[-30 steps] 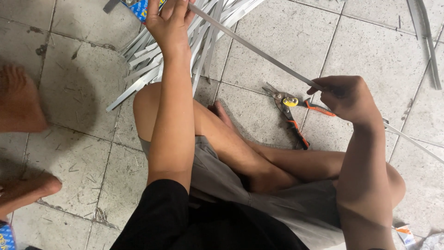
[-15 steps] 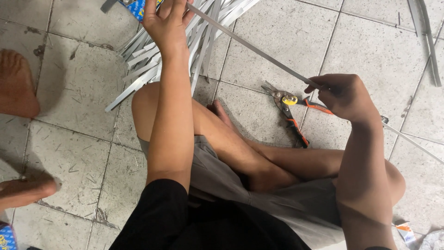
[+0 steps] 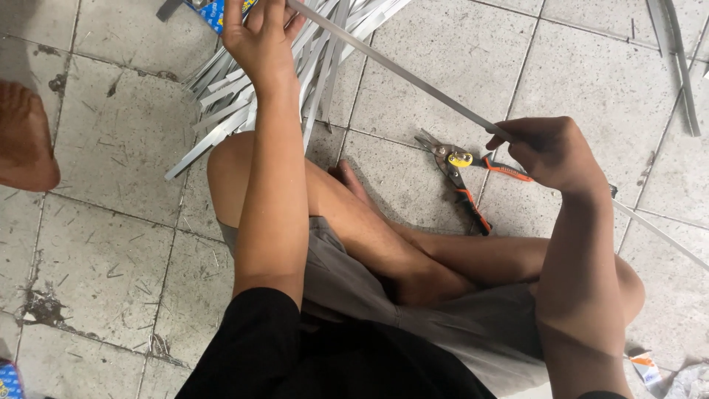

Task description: The person sits on the floor and repeatedly cuts long silver metal strips into shorter pieces using tin snips. After each cut, the person places the cut piece onto a growing pile on the floor.

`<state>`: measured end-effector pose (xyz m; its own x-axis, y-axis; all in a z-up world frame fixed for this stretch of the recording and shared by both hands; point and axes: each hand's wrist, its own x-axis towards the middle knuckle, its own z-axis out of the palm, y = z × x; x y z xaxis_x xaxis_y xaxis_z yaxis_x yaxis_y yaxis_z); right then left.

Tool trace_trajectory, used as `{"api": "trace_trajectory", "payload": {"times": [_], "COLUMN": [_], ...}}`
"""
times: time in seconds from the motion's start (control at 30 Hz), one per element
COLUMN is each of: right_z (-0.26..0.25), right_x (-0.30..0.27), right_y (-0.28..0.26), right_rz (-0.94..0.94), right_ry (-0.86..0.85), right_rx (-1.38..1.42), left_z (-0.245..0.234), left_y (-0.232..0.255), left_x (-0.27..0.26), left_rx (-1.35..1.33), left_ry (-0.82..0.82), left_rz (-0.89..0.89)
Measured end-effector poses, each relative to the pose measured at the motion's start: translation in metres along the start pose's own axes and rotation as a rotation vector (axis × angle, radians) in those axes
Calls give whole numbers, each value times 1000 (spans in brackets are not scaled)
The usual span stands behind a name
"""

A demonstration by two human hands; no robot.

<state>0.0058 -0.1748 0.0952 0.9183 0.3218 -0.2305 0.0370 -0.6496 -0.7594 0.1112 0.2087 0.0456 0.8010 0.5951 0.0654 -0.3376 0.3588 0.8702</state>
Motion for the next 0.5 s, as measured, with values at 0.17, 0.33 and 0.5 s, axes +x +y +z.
{"api": "trace_trajectory", "payload": {"times": [0.17, 0.33, 0.5], "right_z": [-5, -12, -16], "right_x": [-2, -6, -13], "right_y": [-9, -5, 8], "right_rz": [29, 111, 164], "right_ry": [-5, 23, 196], "right_rx": [-26, 30, -72], "left_z": [-4, -6, -7], "left_y": [-5, -7, -13], "left_x": [4, 6, 11], "left_rx": [-26, -10, -5], "left_ry": [51, 72, 166], "left_rz": [-46, -38, -18]}}
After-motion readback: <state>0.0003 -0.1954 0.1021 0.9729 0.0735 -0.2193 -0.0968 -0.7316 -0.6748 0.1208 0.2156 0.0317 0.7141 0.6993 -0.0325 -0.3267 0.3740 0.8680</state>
